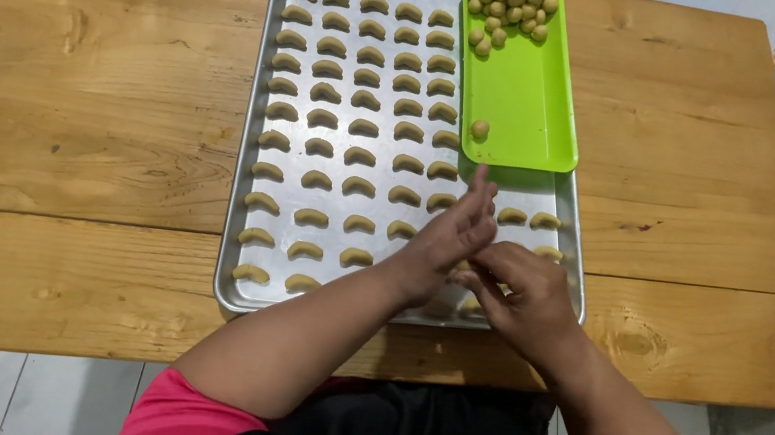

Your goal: Shaping small balls of dough into crescent-shaped cookies and placing them on a baking tray.

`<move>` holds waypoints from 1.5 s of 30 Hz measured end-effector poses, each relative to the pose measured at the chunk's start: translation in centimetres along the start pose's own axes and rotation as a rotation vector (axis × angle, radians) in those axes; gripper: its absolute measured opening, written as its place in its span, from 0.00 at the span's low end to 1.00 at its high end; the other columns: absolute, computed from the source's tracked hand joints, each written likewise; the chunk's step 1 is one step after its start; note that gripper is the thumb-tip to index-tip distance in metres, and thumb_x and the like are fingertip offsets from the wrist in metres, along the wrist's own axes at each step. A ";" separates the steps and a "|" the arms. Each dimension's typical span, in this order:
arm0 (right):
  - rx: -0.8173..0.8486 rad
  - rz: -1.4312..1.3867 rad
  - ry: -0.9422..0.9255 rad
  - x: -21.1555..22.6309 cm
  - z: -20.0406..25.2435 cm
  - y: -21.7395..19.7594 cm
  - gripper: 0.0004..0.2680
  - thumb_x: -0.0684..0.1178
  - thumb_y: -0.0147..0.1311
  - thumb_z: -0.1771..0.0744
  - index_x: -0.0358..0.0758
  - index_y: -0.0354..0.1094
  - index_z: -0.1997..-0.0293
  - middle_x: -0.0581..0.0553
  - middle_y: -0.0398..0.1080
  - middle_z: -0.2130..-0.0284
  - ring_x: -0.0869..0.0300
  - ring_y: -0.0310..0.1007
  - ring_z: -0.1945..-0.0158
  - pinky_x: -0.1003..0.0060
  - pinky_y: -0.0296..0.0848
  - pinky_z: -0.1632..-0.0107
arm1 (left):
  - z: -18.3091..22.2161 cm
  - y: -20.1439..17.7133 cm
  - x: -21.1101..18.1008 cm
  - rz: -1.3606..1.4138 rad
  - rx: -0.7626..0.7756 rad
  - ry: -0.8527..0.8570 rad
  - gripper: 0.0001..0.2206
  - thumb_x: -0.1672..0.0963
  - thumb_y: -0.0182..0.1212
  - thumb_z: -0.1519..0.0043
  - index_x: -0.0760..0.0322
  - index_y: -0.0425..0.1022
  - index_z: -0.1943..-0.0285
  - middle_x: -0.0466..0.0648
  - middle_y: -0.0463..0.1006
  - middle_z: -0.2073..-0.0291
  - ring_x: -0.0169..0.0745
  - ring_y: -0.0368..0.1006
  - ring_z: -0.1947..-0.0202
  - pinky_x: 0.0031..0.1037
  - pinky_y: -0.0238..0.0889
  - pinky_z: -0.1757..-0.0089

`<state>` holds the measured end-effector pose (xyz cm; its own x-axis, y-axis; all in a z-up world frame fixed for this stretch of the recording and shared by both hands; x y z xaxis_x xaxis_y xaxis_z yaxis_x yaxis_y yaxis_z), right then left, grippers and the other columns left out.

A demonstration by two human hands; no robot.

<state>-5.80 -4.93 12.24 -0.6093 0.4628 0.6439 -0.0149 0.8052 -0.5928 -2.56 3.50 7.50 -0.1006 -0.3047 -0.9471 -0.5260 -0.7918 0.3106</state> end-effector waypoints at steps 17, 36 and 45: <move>-0.090 -0.122 0.375 -10.8 -2.0 -0.8 0.07 0.36 0.65 0.38 0.34 0.79 0.57 0.36 0.78 0.69 0.55 0.76 0.64 0.60 0.77 0.63 | 0.2 -3.6 -0.2 0.011 -0.310 -0.024 0.48 0.38 0.43 0.37 0.70 0.23 0.21 0.72 0.29 0.24 0.72 0.33 0.25 0.56 0.33 0.32; 0.094 0.393 0.249 -18.9 -4.3 2.5 0.05 0.45 0.62 0.33 0.40 0.80 0.55 0.40 0.76 0.65 0.45 0.78 0.61 0.58 0.79 0.60 | 0.2 -5.3 2.6 0.389 -0.599 -0.044 0.40 0.54 0.55 0.33 0.75 0.30 0.21 0.71 0.31 0.24 0.69 0.29 0.24 0.54 0.32 0.32; 0.124 0.454 0.198 -20.6 -3.7 3.7 0.06 0.46 0.63 0.34 0.43 0.81 0.55 0.42 0.76 0.64 0.46 0.79 0.61 0.60 0.78 0.60 | 0.3 -5.0 2.5 0.406 -0.611 -0.066 0.39 0.54 0.56 0.33 0.75 0.32 0.21 0.72 0.31 0.24 0.69 0.29 0.25 0.53 0.35 0.33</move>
<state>9.63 -10.08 -1.40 -0.4144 0.8271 0.3798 0.1154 0.4617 -0.8795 -0.48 6.82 3.54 -0.2481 -0.6195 -0.7447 0.1259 -0.7829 0.6093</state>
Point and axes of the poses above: each hand's wrist, its own z-axis away from the middle knuckle, its own y-axis out of the palm, x = y × z, the point moved 8 cm from there along -z, towards the middle knuckle
